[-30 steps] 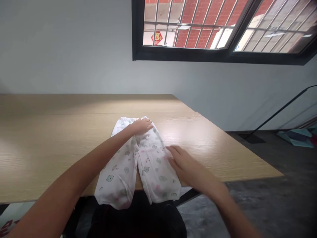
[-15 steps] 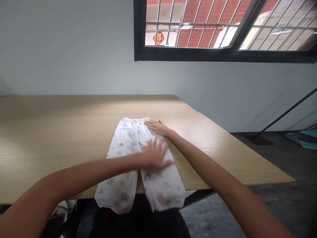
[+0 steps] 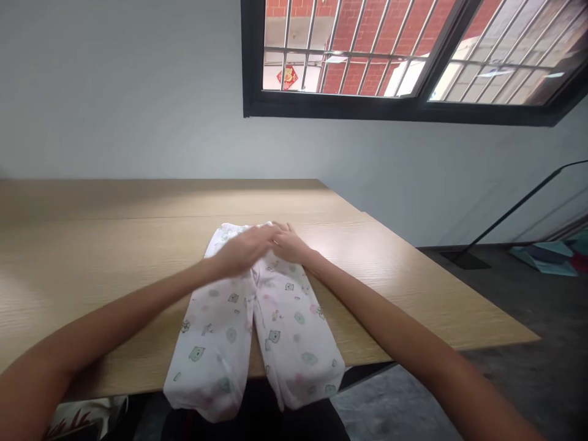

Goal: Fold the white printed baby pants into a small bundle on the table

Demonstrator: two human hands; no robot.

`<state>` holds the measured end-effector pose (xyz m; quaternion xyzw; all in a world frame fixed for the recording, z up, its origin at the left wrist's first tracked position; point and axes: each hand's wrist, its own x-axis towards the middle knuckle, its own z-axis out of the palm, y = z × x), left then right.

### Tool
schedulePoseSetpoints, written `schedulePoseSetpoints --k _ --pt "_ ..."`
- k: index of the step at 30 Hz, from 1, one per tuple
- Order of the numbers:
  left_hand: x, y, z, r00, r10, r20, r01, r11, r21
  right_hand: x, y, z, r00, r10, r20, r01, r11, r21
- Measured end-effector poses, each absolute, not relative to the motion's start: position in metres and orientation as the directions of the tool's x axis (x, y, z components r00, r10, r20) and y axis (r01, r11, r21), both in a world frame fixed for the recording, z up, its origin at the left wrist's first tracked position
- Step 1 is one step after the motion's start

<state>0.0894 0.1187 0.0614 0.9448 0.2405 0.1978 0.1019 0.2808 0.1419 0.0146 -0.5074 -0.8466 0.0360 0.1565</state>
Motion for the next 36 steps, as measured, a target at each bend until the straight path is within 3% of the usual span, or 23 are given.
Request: schedulePoseSetpoints --k 3,6,10,15,20,26,28,30,32,34,36 --pt "0.062 0.18 0.036 0.731 0.615 0.294 0.542 -0.786 0.298 0.252 0.129 0.021 -0.535 0.759 0.37 0.739 0.633 -0.23" --pt "0.041 0.208 0.015 0.741 0.636 0.216 0.566 -0.764 0.308 0.231 0.132 0.026 -0.567 0.723 0.396 0.669 0.684 -0.291" --pt "0.034 0.208 0.009 0.748 0.643 0.165 0.582 -0.755 0.303 0.226 0.162 0.023 -0.634 0.723 0.274 0.629 0.689 -0.36" --pt "0.026 0.199 0.013 0.766 0.63 0.124 0.585 -0.765 0.27 0.233 0.185 0.007 -0.688 0.719 0.094 0.662 0.676 -0.324" --pt "0.029 0.186 0.014 0.804 0.591 0.064 0.571 -0.798 0.194 0.232 0.181 0.007 -0.674 0.736 0.07 0.68 0.654 -0.33" --pt "0.062 0.083 -0.006 0.653 0.751 0.096 0.744 -0.66 0.106 0.234 0.18 0.009 -0.686 0.726 0.053 0.674 0.661 -0.329" --pt "0.066 0.033 -0.017 0.725 0.677 0.126 0.674 -0.735 0.073 0.234 0.18 0.008 -0.692 0.72 0.056 0.671 0.67 -0.318" --pt "0.067 -0.007 -0.023 0.809 0.462 0.364 0.534 -0.835 -0.129 0.234 0.179 0.009 -0.684 0.727 0.057 0.679 0.664 -0.313" --pt "0.066 -0.028 -0.021 0.817 0.273 0.509 0.468 -0.828 -0.308 0.233 0.178 0.01 -0.666 0.744 0.054 0.696 0.647 -0.311" --pt "0.067 -0.031 -0.009 0.818 0.244 0.521 0.444 -0.844 -0.301 0.231 0.177 0.012 -0.639 0.767 0.061 0.716 0.621 -0.317" --pt "0.073 -0.023 0.007 0.836 0.311 0.452 0.421 -0.892 -0.165 0.231 0.175 0.014 -0.62 0.781 0.08 0.717 0.604 -0.348"
